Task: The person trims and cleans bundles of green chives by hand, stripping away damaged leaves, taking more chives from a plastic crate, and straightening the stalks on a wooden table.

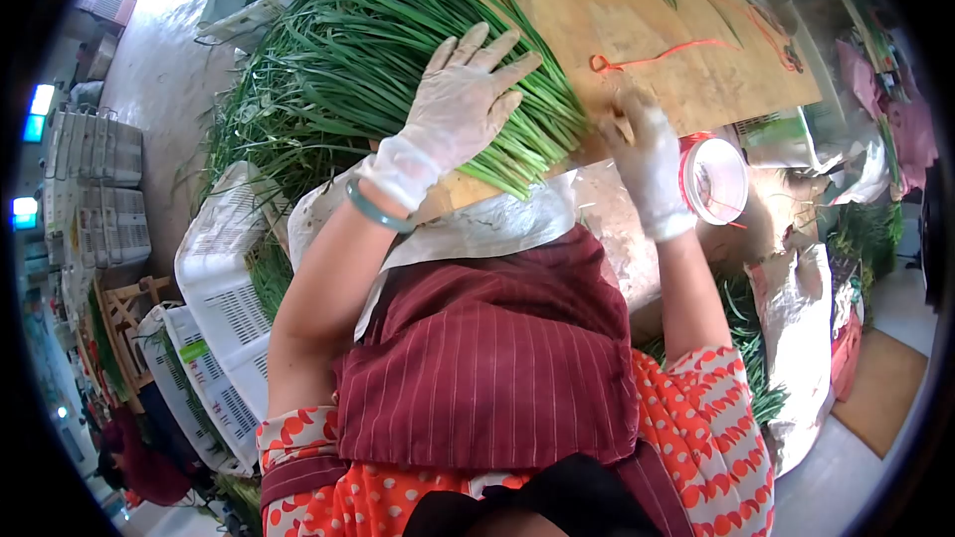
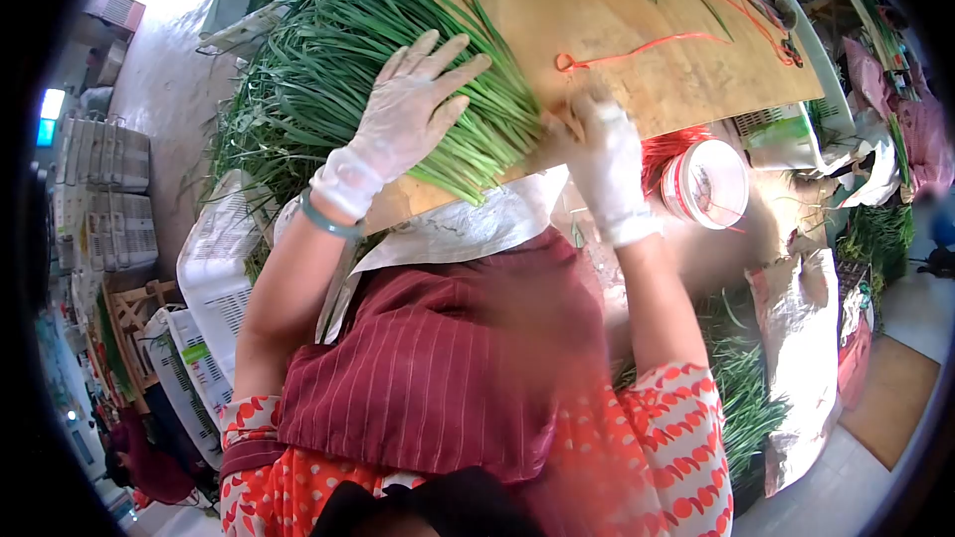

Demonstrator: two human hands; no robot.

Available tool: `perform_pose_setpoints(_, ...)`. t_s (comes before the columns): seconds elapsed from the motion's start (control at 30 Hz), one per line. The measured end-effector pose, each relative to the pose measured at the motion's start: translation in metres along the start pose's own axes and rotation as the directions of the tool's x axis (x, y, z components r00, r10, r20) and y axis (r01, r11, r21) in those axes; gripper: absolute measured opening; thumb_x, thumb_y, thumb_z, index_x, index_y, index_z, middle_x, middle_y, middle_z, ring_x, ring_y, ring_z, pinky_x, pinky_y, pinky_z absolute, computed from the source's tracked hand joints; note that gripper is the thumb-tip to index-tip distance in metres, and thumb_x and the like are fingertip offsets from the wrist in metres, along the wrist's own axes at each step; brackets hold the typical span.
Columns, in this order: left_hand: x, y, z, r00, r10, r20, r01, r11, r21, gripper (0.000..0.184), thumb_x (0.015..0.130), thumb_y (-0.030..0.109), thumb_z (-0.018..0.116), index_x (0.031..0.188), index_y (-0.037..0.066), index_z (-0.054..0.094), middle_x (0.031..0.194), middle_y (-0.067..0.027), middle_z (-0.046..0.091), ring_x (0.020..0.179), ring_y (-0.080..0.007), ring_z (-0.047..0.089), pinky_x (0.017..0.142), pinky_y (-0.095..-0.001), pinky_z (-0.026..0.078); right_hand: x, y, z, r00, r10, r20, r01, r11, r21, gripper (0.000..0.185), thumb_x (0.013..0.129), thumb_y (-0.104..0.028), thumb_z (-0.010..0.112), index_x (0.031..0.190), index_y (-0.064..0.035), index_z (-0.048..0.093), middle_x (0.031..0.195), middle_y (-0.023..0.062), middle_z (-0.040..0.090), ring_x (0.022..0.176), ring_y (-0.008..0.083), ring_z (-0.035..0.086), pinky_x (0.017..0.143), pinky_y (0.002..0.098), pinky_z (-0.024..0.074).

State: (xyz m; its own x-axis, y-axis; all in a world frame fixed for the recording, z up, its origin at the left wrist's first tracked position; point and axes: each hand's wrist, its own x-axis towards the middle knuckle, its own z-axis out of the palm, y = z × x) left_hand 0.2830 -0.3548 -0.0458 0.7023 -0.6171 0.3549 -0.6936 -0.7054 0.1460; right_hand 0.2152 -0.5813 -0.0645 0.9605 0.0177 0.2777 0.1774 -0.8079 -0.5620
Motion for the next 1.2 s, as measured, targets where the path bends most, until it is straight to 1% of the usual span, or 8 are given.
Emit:
perform_pose_setpoints(0.37, 0.008, -0.012, 0.026, 0.979, -0.007, 0.202, 0.018, 0.999, -0.051, 0.051, 0.088, 0.039, 0.047, 0.137, 0.027, 0.036, 0.143, -0.0085, 0.032, 0.131, -0.0336, 0.026, 0.108, -0.048, 0.018, -0.047, -0.001, 0.02, 0.988, -0.123, 0.093, 0.135, 0.983, -0.125, 0.012, 0.07, -0.014, 0.072, 0.079, -0.0094, 0.065, 0.083, 0.0063, 0.064, 0.071, 0.026, 0.061, 0.06, 0.0343, 0.0481)
perform_pose_setpoints(0.57, 0.003, -0.009, 0.018, 1.0, -0.006, -0.004, 0.006, 0.994, -0.108, 0.052, 0.088, 0.034, 0.046, 0.137, 0.022, 0.036, 0.141, -0.0099, 0.033, 0.13, -0.0346, 0.027, 0.108, -0.0483, 0.019, -0.06, 0.02, -0.059, 0.833, 0.181, 0.522, -0.459, 0.754, 0.47, 0.011, 0.069, -0.003, 0.071, 0.08, -0.0049, 0.067, 0.076, 0.0042, 0.064, 0.069, 0.0122, 0.058, 0.063, 0.025, 0.046)
perform_pose_setpoints(0.67, -0.021, 0.0, 0.001, 0.998, 0.025, -0.061, -0.029, 0.997, -0.065, 0.051, 0.088, 0.033, 0.046, 0.137, 0.021, 0.036, 0.141, -0.0099, 0.034, 0.13, -0.0346, 0.027, 0.107, -0.0489, 0.018, -0.046, 0.005, -0.088, 0.647, 0.352, 0.677, -0.466, 0.884, -0.015, 0.012, 0.069, -0.006, 0.072, 0.077, -0.001, 0.067, 0.075, 0.0068, 0.066, 0.071, 0.0143, 0.063, 0.068, 0.0261, 0.0491)
perform_pose_setpoints(0.77, -0.051, 0.014, -0.01, 0.999, 0.035, -0.001, -0.036, 0.999, -0.041, 0.048, 0.088, 0.032, 0.047, 0.133, 0.018, 0.041, 0.139, -0.0102, 0.036, 0.13, -0.0345, 0.027, 0.107, -0.0496, 0.018, -0.008, -0.019, -0.086, 0.708, 0.148, 0.691, 0.069, 0.959, -0.276, 0.011, 0.069, -0.012, 0.07, 0.077, -0.0055, 0.068, 0.078, 0.0101, 0.066, 0.071, 0.0244, 0.063, 0.065, 0.0327, 0.0482)
perform_pose_setpoints(0.87, -0.08, 0.027, -0.024, 0.995, -0.097, -0.036, 0.09, 0.982, -0.165, 0.043, 0.085, 0.023, 0.053, 0.126, 0.011, 0.049, 0.136, -0.0138, 0.038, 0.127, -0.034, 0.031, 0.105, -0.0474, 0.023, 0.075, -0.107, -0.06, 0.795, -0.11, 0.597, 0.153, 0.988, -0.022, 0.013, 0.077, -0.009, 0.064, 0.089, -0.0047, 0.068, 0.082, 0.0087, 0.067, 0.076, 0.0209, 0.064, 0.07, 0.03, 0.0488)
perform_pose_setpoints(0.93, -0.092, 0.032, -0.03, 0.985, -0.155, -0.072, 0.137, 0.967, -0.215, 0.042, 0.084, 0.017, 0.055, 0.125, 0.008, 0.05, 0.135, -0.0153, 0.038, 0.126, -0.0338, 0.033, 0.104, -0.0451, 0.025, 0.11, -0.134, -0.026, 0.857, -0.435, 0.276, 0.092, 0.655, 0.75, 0.032, 0.084, -0.005, 0.057, 0.117, -0.0055, 0.057, 0.108, 0.0081, 0.063, 0.096, 0.0157, 0.059, 0.084, 0.0267, 0.0458)
perform_pose_setpoints(1.03, -0.121, 0.039, -0.023, 0.928, -0.353, -0.116, 0.23, 0.791, -0.567, 0.044, 0.083, 0.007, 0.054, 0.126, 0.004, 0.046, 0.133, -0.0154, 0.041, 0.124, -0.0308, 0.039, 0.103, -0.0382, 0.03, 0.149, -0.14, 0.002, 0.87, -0.477, 0.121, 0.205, 0.576, 0.791, 0.04, 0.087, -0.009, 0.056, 0.126, -0.0035, 0.049, 0.118, 0.0113, 0.058, 0.105, 0.0168, 0.056, 0.09, 0.0263, 0.0431)
perform_pose_setpoints(1.2, -0.151, 0.036, -0.016, 0.633, -0.695, 0.34, 0.216, -0.264, -0.94, 0.049, 0.086, 0.005, 0.052, 0.132, 0.002, 0.035, 0.133, -0.0124, 0.04, 0.122, -0.0263, 0.04, 0.103, -0.0354, 0.032, 0.146, -0.07, 0.019, 0.966, -0.092, 0.243, 0.087, 0.996, 0.028, 0.065, 0.083, -0.043, 0.06, 0.128, 0.0014, 0.044, 0.12, 0.0231, 0.054, 0.112, 0.0315, 0.052, 0.094, 0.0348, 0.0397)
